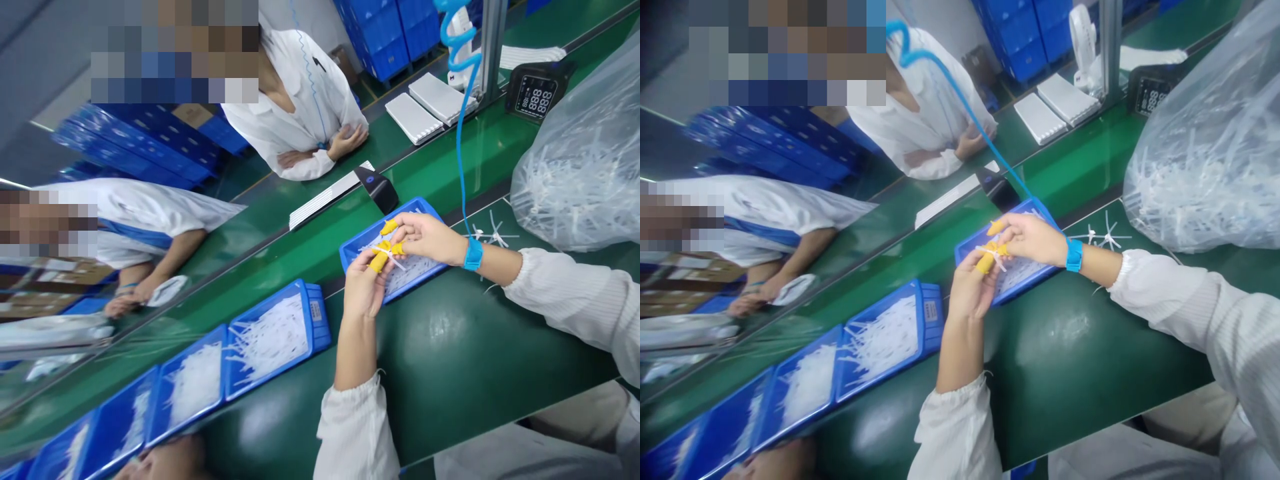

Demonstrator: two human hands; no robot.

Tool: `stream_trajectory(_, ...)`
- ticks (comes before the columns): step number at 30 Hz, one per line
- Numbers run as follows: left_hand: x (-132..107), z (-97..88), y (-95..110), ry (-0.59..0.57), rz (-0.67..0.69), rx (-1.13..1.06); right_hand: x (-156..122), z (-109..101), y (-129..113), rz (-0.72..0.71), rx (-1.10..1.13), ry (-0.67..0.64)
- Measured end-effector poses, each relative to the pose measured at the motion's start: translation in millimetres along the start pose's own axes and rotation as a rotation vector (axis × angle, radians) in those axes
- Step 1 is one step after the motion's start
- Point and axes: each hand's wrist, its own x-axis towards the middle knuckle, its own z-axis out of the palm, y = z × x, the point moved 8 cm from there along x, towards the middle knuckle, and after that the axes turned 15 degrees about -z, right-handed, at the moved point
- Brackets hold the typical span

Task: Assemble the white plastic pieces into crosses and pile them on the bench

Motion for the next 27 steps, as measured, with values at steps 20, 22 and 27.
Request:
stream_trajectory(20,-2.7,2.1,1.9,0.030,0.066,0.016,-0.3,-0.9,-0.4,-0.037,-0.038,0.003)
stream_trajectory(22,-2.9,2.7,1.9,0.020,0.066,0.017,-0.7,-0.8,-0.8,-0.038,-0.040,-0.001)
stream_trajectory(27,-1.5,1.7,1.0,-0.017,0.046,0.036,-0.3,-0.6,1.1,-0.023,0.015,0.000)
